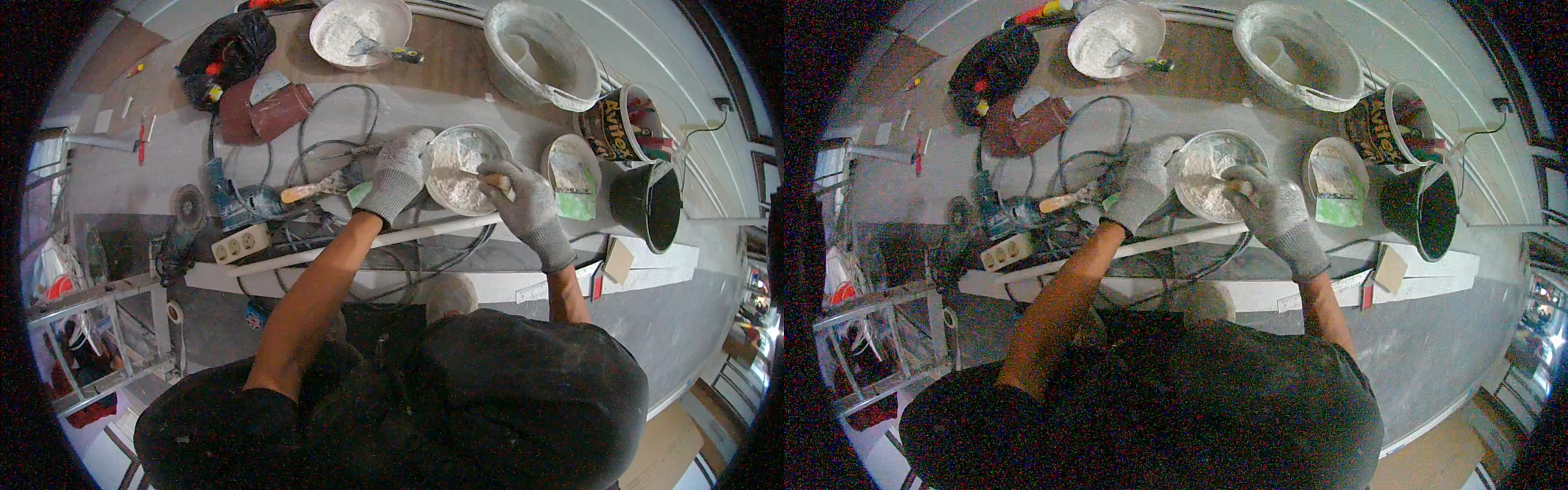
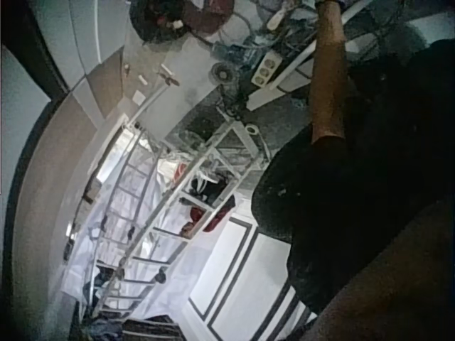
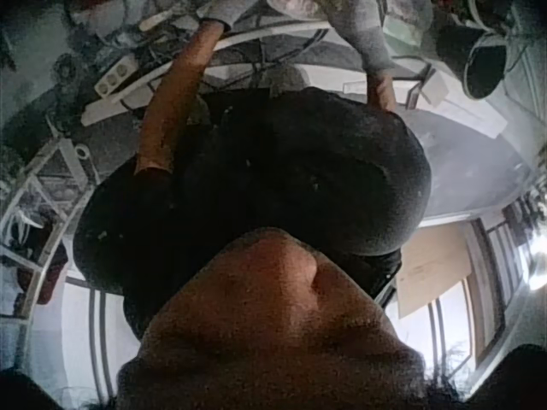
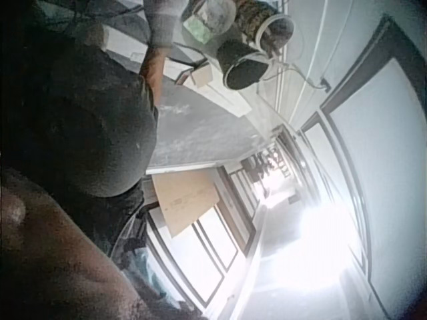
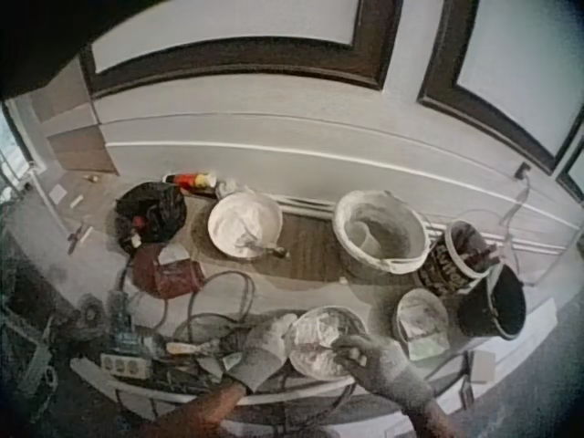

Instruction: The person mixes plaster in a small bowl using a putty knife and then applies the plaster to a wall joint, smoothing it with a spatula.

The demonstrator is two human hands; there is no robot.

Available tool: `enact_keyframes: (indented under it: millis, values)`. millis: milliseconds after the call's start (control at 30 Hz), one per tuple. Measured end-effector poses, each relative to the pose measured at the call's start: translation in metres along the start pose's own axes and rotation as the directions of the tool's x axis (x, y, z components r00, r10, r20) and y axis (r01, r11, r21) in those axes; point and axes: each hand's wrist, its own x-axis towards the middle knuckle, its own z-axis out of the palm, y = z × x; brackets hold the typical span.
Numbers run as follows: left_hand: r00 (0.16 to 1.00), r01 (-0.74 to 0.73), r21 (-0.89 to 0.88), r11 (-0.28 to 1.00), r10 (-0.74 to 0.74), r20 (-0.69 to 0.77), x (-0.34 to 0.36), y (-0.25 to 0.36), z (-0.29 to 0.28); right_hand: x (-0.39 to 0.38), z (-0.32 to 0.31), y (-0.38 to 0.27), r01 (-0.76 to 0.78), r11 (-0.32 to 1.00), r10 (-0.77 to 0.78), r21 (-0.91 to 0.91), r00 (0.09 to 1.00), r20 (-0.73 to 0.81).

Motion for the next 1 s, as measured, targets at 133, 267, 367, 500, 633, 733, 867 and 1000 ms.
enact_keyframes:
  millis: [133,267,367,500,633,733,867,1000]
  values:
    - [0.993,0.086,0.028,0.996,-0.088,0.077,0.007,0.01,-0.001,-0.005,0.018,0.007,0.215,0.976,-0.213,-0.025,0.976,0.053]
    - [0.997,0.058,0.048,0.997,-0.061,0.055,0.009,0.006,0.001,-0.017,0.016,0.01,0.25,0.967,-0.245,-0.057,0.967,0.074]
    - [0.999,0.029,0.025,0.999,-0.03,0.033,0.008,0.006,0.003,-0.005,0.001,0.009,0.117,0.988,-0.115,-0.105,0.993,0.026]
    - [0.997,-0.055,0.014,0.998,0.055,-0.061,0.006,-0.003,0.01,0.028,0.009,0.02,-0.035,0.999,0.039,0.023,0.985,-0.168]
    - [0.998,0.009,0.171,0.985,-0.018,0.052,0.008,0.012,0.006,0.054,-0.001,0.06,-0.063,0.949,0.147,0.308,0.955,-0.257]
    - [0.997,0.066,0.106,0.992,-0.063,-0.032,0.006,0.013,0.015,0.06,0.003,0.089,-0.028,0.936,0.115,0.352,0.967,-0.227]
    - [0.983,0.173,0.076,0.982,-0.176,0.044,0.007,0.004,0.021,0.058,0.01,0.109,-0.093,0.85,0.203,0.518,0.966,-0.16]
    - [0.983,0.164,0.019,0.986,-0.166,0.083,0.009,0.01,0.021,0.053,0.027,0.125,-0.153,0.839,0.271,0.522,0.95,-0.157]
